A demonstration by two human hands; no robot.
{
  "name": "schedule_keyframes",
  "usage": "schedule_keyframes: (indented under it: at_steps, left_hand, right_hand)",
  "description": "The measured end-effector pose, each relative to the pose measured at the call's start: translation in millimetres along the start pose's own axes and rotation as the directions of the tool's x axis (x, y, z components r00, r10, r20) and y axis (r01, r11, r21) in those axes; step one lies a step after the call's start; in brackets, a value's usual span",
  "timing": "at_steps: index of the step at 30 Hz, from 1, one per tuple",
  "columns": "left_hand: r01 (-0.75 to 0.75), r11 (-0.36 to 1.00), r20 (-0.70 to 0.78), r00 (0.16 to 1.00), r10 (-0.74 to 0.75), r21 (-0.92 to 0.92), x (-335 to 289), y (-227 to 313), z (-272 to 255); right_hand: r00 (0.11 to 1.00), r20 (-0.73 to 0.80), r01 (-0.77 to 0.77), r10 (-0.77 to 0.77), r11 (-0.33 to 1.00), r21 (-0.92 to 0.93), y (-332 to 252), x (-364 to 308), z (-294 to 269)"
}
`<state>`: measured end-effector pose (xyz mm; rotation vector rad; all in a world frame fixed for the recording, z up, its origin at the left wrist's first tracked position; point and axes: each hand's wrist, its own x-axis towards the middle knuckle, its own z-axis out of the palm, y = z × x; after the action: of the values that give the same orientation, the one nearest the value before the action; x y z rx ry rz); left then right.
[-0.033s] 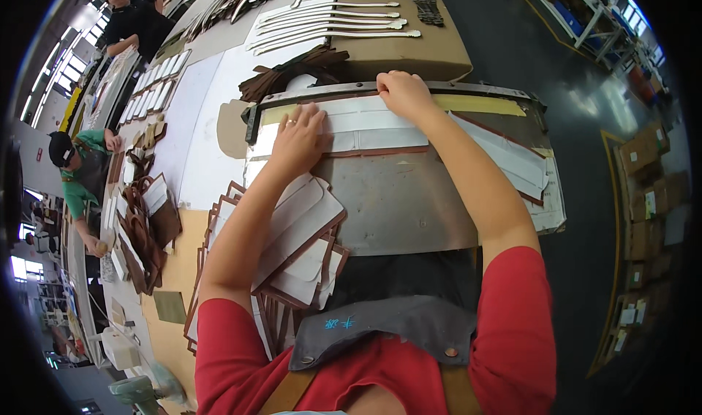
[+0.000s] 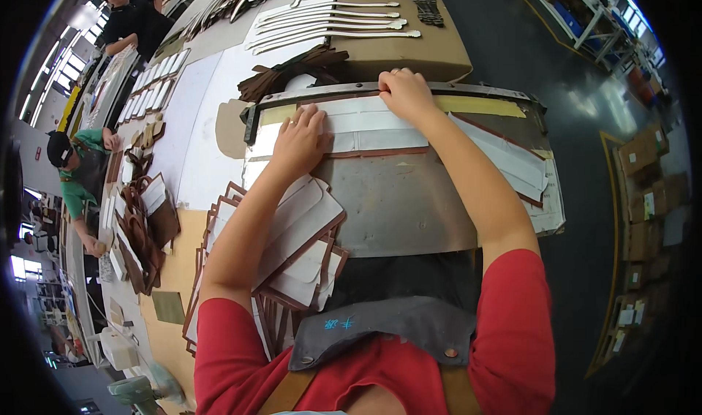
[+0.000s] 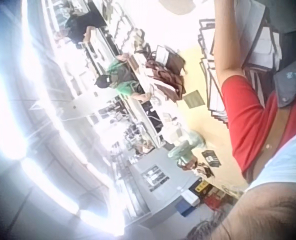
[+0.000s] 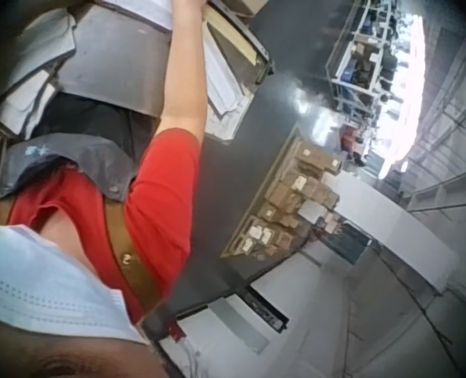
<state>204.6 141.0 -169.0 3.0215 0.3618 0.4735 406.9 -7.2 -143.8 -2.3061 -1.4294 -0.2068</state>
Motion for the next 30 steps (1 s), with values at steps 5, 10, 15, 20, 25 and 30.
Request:
schedule_keyframes:
  at_steps: [5, 10, 15, 20, 25, 30]
  left_hand:
    - [0.084, 0.996, 0.083, 0.993, -0.086, 0.032, -5, 0, 0]
    - [0.043, 0.998, 0.04, 0.998, -0.042, -0.04, -2, -1, 5]
    - [0.053, 0.994, 0.044, 0.998, -0.049, -0.1, 6, 4, 4]
    - [0.013, 0.999, -0.044, 0.999, -0.014, -0.036, 5, 3, 5]
    - [0.034, 0.999, -0.03, 0.999, -0.035, -0.043, 5, 12, -5]
    - [0.011, 1.0, -0.068, 0.998, -0.012, -0.007, 3, 13, -1]
  right_hand:
    - [0.994, -0.092, 0.068, -0.067, 0.998, 0.003, -1, -43, -8]
    - [0.991, -0.084, 0.1, -0.103, 0.994, -0.031, 2, -76, -4]
    - [0.998, -0.036, 0.051, -0.054, 0.997, -0.066, 4, -74, -6]
    - [0.995, -0.043, 0.076, -0.086, 0.98, -0.185, 0, -74, -7]
    - [1.0, 0.0, 0.026, -0.027, 0.996, -0.083, -7, -77, -15]
    - [0.996, -0.027, 0.08, -0.087, 0.978, -0.193, -7, -82, -8]
